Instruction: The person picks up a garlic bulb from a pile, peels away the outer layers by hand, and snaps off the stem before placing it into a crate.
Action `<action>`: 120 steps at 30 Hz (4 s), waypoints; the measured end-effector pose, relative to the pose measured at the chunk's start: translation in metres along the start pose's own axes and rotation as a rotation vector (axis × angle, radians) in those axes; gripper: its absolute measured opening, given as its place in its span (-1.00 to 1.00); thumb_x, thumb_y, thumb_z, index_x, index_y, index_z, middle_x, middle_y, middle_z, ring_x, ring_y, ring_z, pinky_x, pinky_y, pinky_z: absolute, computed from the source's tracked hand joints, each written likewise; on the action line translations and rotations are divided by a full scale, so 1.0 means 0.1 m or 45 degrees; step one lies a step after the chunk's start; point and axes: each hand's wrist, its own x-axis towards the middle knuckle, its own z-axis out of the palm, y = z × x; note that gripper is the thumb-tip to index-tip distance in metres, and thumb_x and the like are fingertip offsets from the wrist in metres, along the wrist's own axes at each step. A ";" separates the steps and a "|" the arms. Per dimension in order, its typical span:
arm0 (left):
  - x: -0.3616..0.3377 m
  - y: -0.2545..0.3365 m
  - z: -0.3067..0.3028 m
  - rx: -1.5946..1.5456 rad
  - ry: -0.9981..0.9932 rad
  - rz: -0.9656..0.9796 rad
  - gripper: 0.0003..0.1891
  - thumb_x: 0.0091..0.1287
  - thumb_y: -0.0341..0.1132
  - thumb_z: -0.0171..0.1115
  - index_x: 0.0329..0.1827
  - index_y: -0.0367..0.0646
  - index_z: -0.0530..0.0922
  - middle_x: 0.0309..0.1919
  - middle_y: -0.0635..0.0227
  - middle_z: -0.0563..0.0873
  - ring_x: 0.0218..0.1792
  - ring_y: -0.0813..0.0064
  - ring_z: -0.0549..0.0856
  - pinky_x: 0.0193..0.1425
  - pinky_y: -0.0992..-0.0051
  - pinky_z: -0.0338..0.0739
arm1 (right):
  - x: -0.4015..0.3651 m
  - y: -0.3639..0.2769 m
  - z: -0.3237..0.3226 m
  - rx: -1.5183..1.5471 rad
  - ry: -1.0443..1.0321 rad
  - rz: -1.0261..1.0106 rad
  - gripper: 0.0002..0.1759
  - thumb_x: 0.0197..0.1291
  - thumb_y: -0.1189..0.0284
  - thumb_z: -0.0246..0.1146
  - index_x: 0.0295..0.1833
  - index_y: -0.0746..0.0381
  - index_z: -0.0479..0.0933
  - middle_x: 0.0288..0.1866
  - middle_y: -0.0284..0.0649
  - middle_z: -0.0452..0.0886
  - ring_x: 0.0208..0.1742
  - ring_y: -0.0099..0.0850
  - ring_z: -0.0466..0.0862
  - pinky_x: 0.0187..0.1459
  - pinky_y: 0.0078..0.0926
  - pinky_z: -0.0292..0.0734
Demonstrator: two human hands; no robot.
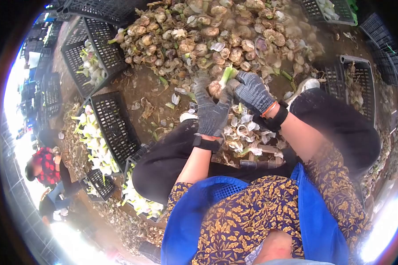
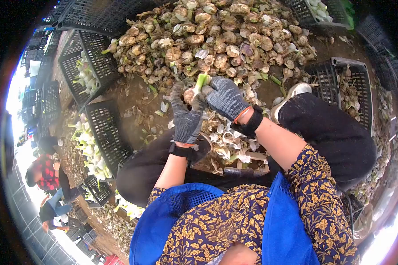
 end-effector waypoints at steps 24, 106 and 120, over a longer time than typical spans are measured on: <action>0.17 0.33 -0.20 -1.052 -0.339 -1.008 -0.70 0.24 -0.30 0.11 -0.01 -0.23 0.42 -0.24 0.32 0.58 -0.29 0.54 0.59 -0.23 0.59 0.56 | 0.03 0.17 -0.11 0.806 -0.109 0.194 -0.87 0.15 0.47 0.01 -0.31 0.32 0.39 -0.52 -0.14 0.42 -0.54 -0.33 0.48 -0.47 -0.42 0.43; 0.32 -0.15 -0.37 -1.008 0.397 -1.190 -0.63 0.23 -0.02 -0.11 -0.35 -0.17 0.47 -0.55 0.24 0.58 -0.59 0.29 0.59 -0.58 0.38 0.55 | -0.23 -0.01 -0.24 -1.064 -0.403 -0.229 -0.56 0.06 0.14 0.14 -0.05 0.24 0.51 -0.11 -0.03 0.54 -0.11 -0.27 0.54 -0.06 -0.45 0.39; 0.05 0.09 -0.19 -0.394 -0.108 -0.673 -0.54 0.33 -0.30 -0.03 0.24 -0.26 0.14 0.10 0.17 0.37 0.07 0.46 0.42 0.15 0.51 0.35 | 0.68 0.14 -0.09 1.806 -0.119 1.022 -0.48 0.15 -0.08 -0.05 -0.15 0.19 0.31 -0.18 -0.14 0.52 -0.47 -0.28 0.56 -0.34 -0.19 0.57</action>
